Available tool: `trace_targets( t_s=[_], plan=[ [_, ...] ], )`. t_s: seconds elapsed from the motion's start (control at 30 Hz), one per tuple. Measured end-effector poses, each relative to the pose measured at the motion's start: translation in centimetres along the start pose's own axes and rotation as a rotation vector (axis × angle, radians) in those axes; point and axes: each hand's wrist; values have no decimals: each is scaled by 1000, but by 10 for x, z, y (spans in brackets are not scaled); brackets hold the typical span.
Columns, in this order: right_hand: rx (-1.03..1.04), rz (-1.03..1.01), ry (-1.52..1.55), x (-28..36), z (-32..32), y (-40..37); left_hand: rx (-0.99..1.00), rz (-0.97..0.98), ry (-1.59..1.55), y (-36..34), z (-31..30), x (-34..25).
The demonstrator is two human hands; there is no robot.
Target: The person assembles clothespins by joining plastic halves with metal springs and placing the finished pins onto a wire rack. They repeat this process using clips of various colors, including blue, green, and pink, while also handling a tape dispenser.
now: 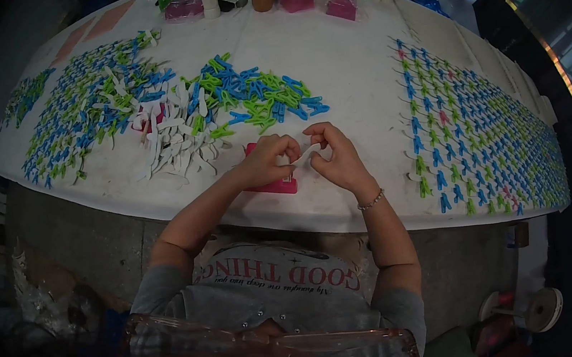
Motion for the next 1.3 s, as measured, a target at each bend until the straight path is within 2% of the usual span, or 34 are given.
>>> trace_targets(
  t_s=[0.03,0.1,0.13,0.17,0.2,0.23,0.27,0.33,0.37,0.43,0.57,0.67,0.73,0.77,0.83,0.87,0.93,1.07,1.13,1.3],
  plan=[
    [-3,3,90,1,0,3,-1,10,1,-1,0,1],
    [1,16,68,-12,-4,13,-21,-184,-192,-6,-4,7],
    [9,36,52,-24,-6,19,-16,-166,-194,-10,-8,7],
    [-9,32,41,-39,-6,25,-52,-263,-288,-16,-13,8],
    [-14,8,-130,-58,-3,33,-83,-358,-383,-21,-17,8],
    [-20,-12,-301,-72,0,38,-71,-337,-386,-24,-22,4],
    [-41,-12,-314,-79,3,43,-105,-360,-370,-27,-28,-2],
    [-96,-100,-640,-89,10,54,-132,-362,-358,-35,-32,-3],
    [-114,-100,-653,-94,12,58,-138,-371,-398,-40,-32,1],
    [-15,-58,-820,-103,13,68,-136,-360,-438,-46,-33,1],
    [-23,-63,-828,-108,7,72,-157,-467,-534,-53,-40,-12],
    [-70,-17,-650,-77,2,59,-193,-541,-672,-50,-40,-15],
    [-168,37,-304,-59,4,49,-233,-575,-737,-49,-39,-14],
    [-152,35,-291,-51,8,41,-233,-563,-770,-46,-36,-10],
    [-231,171,442,-33,12,24,-255,-571,-793,-41,-35,-12],
    [-210,177,455,-21,14,15,-249,-553,-812,-37,-34,-17],
    [-217,189,713,1,16,-1,-258,-549,-825,-31,-32,-18],
    [-190,121,749,2,23,-21,-231,-454,-816,-29,-30,-16],
    [-163,110,631,0,25,-28,-220,-430,-820,-30,-29,-17],
    [-138,193,719,2,32,-31,-169,-407,-723,-31,-32,-25]
  ],
)
Point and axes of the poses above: each hand's wrist, its own y-axis towards the middle knuckle, its own z-axis out of the palm, x = y × z, and after that the axes turned 4 degrees about y, right-handed
